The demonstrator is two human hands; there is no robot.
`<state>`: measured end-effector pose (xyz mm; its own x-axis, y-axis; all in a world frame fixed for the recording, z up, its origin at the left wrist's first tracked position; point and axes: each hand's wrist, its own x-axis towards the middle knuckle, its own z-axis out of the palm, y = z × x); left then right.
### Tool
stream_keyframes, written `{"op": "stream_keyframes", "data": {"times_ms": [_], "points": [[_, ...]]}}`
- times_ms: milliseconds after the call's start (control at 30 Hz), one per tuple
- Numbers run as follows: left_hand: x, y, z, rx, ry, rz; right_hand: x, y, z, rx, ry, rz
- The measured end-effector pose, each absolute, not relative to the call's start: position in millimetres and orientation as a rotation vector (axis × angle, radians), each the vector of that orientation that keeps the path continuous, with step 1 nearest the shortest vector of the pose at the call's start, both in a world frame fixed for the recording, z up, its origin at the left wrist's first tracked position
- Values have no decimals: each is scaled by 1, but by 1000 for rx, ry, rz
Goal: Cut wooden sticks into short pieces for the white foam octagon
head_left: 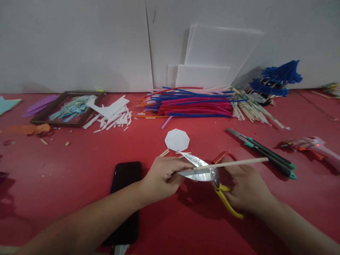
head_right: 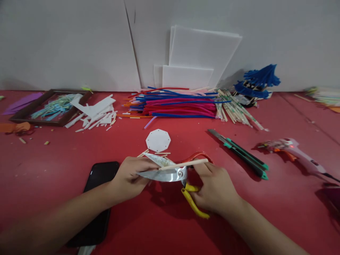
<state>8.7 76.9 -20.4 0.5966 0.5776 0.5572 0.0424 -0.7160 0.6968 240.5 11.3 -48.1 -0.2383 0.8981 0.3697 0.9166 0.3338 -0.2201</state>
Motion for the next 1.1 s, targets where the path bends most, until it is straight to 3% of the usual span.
{"op": "stream_keyframes", "data": {"times_ms": [367, 567, 1100], "points": [[13, 70, -22, 2135, 536, 1115, 238, 9, -42, -1693, -2128, 201], [14, 72, -28, 2133, 713, 1218, 236, 15, -43, -1761, -2135, 175], [9, 73, -25, 2130, 597, 1177, 232, 14, -34, -1721, -2127, 157]]}}
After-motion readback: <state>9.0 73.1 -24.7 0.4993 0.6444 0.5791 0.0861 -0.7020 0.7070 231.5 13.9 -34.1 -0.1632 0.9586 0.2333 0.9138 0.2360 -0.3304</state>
